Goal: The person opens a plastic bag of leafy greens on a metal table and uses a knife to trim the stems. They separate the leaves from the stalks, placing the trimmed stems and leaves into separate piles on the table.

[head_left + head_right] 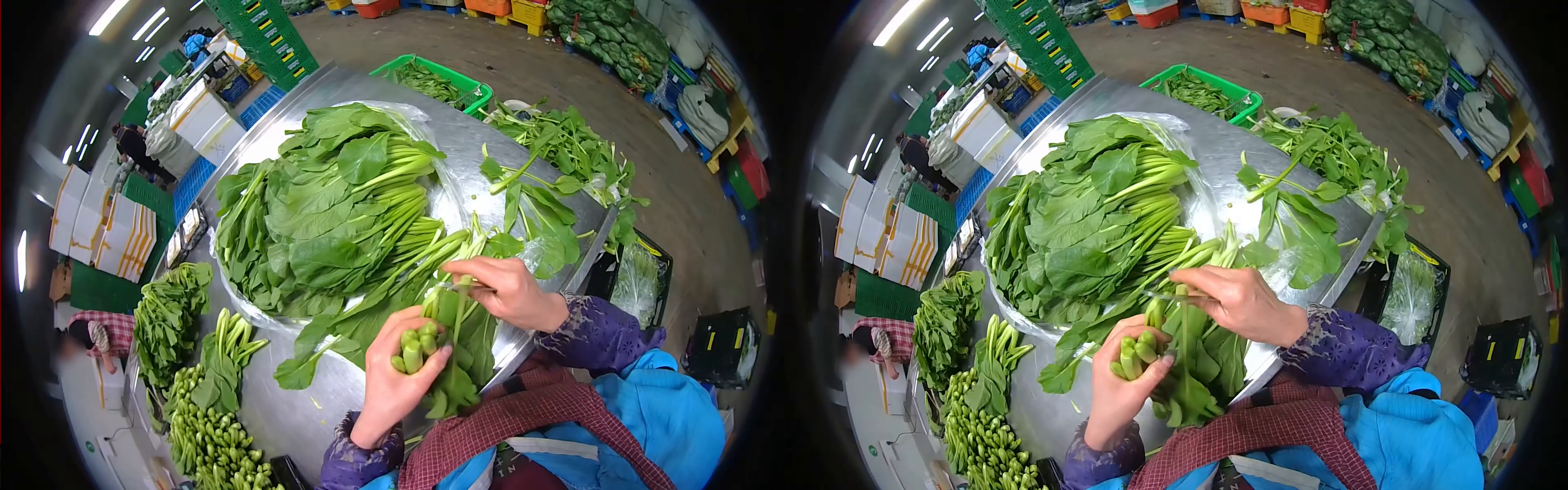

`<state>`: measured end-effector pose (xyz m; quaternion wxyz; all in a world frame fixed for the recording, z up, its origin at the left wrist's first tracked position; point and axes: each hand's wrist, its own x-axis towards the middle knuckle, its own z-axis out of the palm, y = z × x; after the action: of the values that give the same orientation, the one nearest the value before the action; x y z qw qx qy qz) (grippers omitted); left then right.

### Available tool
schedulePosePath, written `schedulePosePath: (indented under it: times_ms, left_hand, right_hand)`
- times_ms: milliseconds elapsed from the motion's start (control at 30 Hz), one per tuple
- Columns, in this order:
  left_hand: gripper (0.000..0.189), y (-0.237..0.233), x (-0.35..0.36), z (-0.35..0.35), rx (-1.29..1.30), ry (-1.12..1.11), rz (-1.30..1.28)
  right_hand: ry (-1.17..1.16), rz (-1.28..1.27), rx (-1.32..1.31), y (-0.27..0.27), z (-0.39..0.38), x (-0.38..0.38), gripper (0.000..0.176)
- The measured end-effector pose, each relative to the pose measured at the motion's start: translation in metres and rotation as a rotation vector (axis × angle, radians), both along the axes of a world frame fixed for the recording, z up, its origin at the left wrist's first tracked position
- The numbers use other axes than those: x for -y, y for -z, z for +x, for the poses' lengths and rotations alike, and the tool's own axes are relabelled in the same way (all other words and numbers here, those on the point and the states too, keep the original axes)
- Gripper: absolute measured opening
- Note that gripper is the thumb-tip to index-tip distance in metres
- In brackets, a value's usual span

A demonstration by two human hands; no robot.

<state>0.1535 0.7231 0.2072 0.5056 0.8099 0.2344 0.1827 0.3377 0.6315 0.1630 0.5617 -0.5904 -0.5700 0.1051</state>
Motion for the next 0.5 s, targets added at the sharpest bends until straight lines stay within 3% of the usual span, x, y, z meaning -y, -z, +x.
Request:
schedulePosePath:
  times_ms: [67,233,300,333,433,467,500]
  left_hand:
    - [0.027,0.005,-0.001,-0.002,0.057,0.019,-0.105]
    - [0.023,0.005,0.001,-0.004,0.021,0.068,-0.127]
    - [0.022,0.008,0.004,-0.008,0.071,0.004,-0.469]
    - [0.022,0.010,0.003,-0.010,0.071,0.004,-0.467]
    - [0.023,0.014,-0.002,-0.011,0.128,-0.014,-0.678]
    - [0.024,0.015,-0.003,-0.010,0.117,-0.028,-0.778]
    - [0.024,0.012,-0.001,-0.007,0.119,-0.020,-0.788]
  right_hand:
    - [-0.013,-0.152,0.298,0.008,0.005,0.004,0.041]
    - [0.042,-0.206,0.398,0.008,-0.001,0.000,0.040]
    - [0.193,-0.211,0.409,0.027,0.005,-0.004,0.032]
    - [0.193,-0.209,0.409,0.029,0.007,-0.004,0.032]
    - [0.071,-0.099,0.045,0.011,0.005,-0.005,0.014]
    - [0.071,-0.109,0.035,0.003,-0.001,-0.004,0.014]
    - [-0.093,-0.140,-0.112,-0.003,-0.005,-0.004,0.015]
